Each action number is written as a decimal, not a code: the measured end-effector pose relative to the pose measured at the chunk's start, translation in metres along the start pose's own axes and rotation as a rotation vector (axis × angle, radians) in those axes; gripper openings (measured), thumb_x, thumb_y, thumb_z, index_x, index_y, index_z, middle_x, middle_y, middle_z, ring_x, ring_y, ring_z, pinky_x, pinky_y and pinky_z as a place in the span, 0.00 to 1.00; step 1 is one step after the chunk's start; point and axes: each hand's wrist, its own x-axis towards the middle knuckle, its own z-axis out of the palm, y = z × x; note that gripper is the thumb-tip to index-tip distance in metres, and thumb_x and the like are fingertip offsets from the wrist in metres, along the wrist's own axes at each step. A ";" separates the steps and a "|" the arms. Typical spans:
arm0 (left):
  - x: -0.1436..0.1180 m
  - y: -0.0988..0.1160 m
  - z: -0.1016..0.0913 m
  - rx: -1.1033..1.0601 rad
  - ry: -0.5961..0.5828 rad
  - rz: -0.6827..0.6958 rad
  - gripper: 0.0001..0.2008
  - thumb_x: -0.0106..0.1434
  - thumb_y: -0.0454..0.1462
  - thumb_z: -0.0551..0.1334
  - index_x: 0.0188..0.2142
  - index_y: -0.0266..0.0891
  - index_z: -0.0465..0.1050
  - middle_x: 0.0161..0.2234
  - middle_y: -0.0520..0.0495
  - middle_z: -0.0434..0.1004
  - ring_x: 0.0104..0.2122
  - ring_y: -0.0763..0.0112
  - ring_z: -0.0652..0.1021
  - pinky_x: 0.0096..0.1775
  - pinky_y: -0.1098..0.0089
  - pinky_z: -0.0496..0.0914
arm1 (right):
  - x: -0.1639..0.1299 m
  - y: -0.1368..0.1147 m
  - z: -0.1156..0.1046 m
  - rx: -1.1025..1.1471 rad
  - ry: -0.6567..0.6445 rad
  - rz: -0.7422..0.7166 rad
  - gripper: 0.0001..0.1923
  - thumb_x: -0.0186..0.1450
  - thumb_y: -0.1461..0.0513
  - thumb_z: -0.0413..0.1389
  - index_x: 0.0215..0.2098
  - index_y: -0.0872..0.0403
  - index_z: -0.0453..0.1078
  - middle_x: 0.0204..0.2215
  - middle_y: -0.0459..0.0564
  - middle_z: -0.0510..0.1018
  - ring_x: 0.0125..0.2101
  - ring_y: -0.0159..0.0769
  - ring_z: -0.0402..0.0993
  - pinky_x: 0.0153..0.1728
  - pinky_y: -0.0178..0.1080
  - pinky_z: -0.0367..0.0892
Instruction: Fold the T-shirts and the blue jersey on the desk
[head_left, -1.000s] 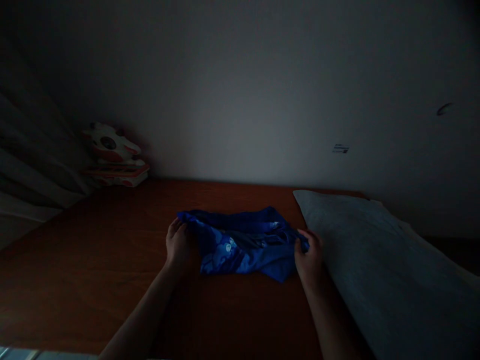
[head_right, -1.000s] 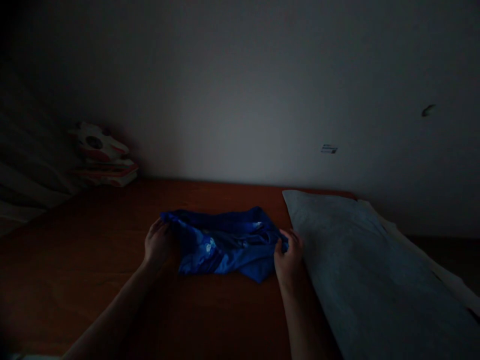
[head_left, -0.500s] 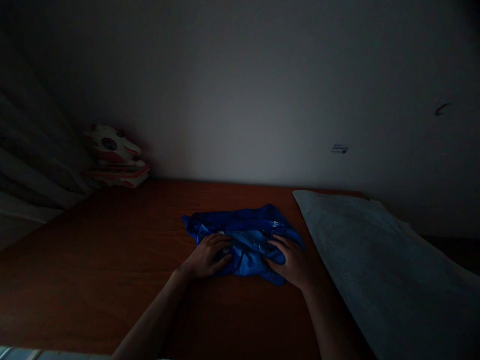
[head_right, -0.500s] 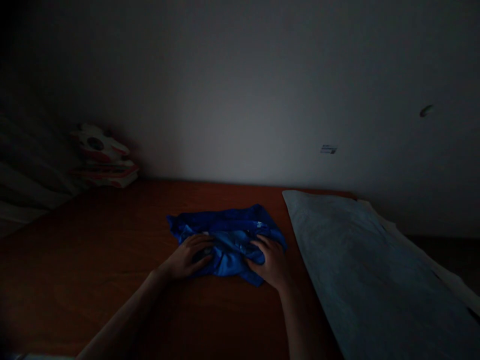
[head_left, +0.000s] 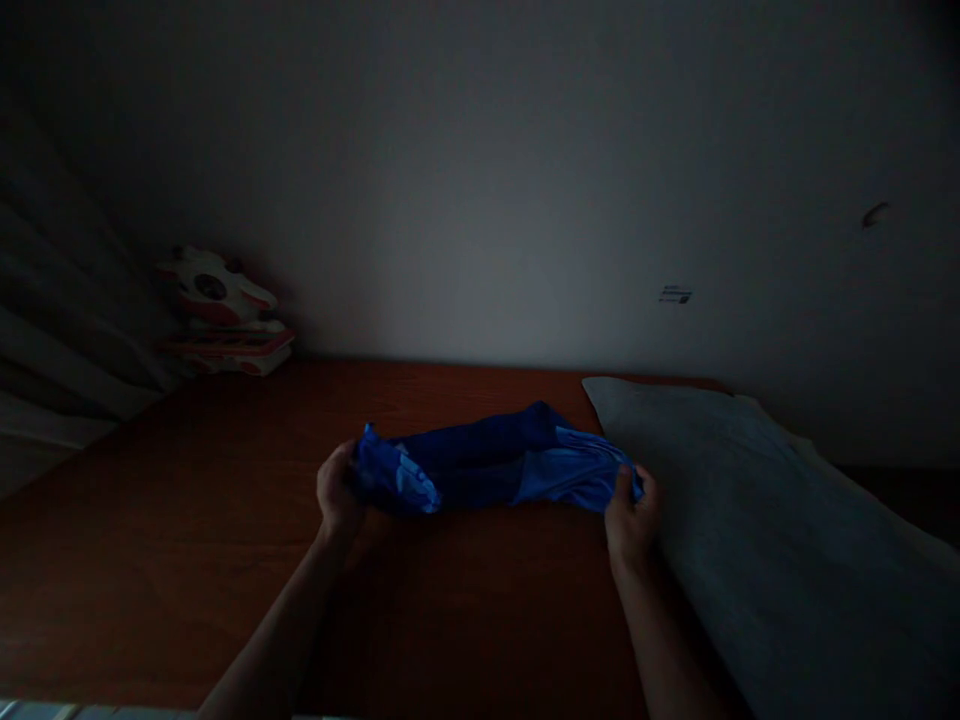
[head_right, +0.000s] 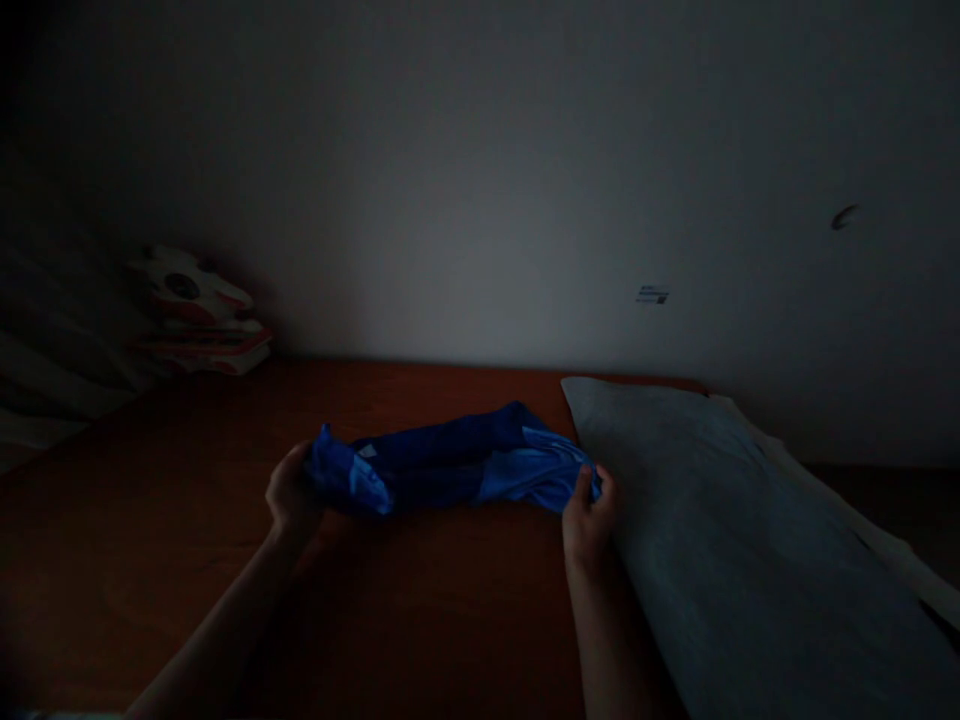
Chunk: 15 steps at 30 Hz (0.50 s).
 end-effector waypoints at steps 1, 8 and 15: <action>0.005 0.001 -0.003 -0.043 -0.017 -0.032 0.23 0.57 0.57 0.60 0.20 0.43 0.66 0.16 0.54 0.58 0.18 0.72 0.65 0.24 0.70 0.63 | 0.000 0.003 0.001 0.005 -0.001 0.036 0.27 0.69 0.41 0.47 0.44 0.54 0.71 0.43 0.61 0.79 0.47 0.52 0.74 0.50 0.55 0.67; -0.012 -0.007 0.009 0.375 -0.502 0.158 0.19 0.60 0.54 0.65 0.41 0.43 0.80 0.44 0.43 0.83 0.45 0.55 0.80 0.52 0.55 0.72 | -0.017 -0.024 0.003 -0.125 -0.439 -0.183 0.28 0.62 0.43 0.57 0.48 0.56 0.71 0.43 0.63 0.81 0.44 0.52 0.77 0.49 0.53 0.68; -0.034 -0.024 0.021 0.971 -1.086 0.509 0.26 0.69 0.50 0.58 0.63 0.48 0.69 0.66 0.42 0.66 0.67 0.51 0.63 0.67 0.43 0.52 | -0.017 -0.036 -0.006 0.090 -0.810 -0.434 0.13 0.58 0.62 0.56 0.42 0.48 0.72 0.47 0.51 0.81 0.50 0.44 0.76 0.53 0.50 0.68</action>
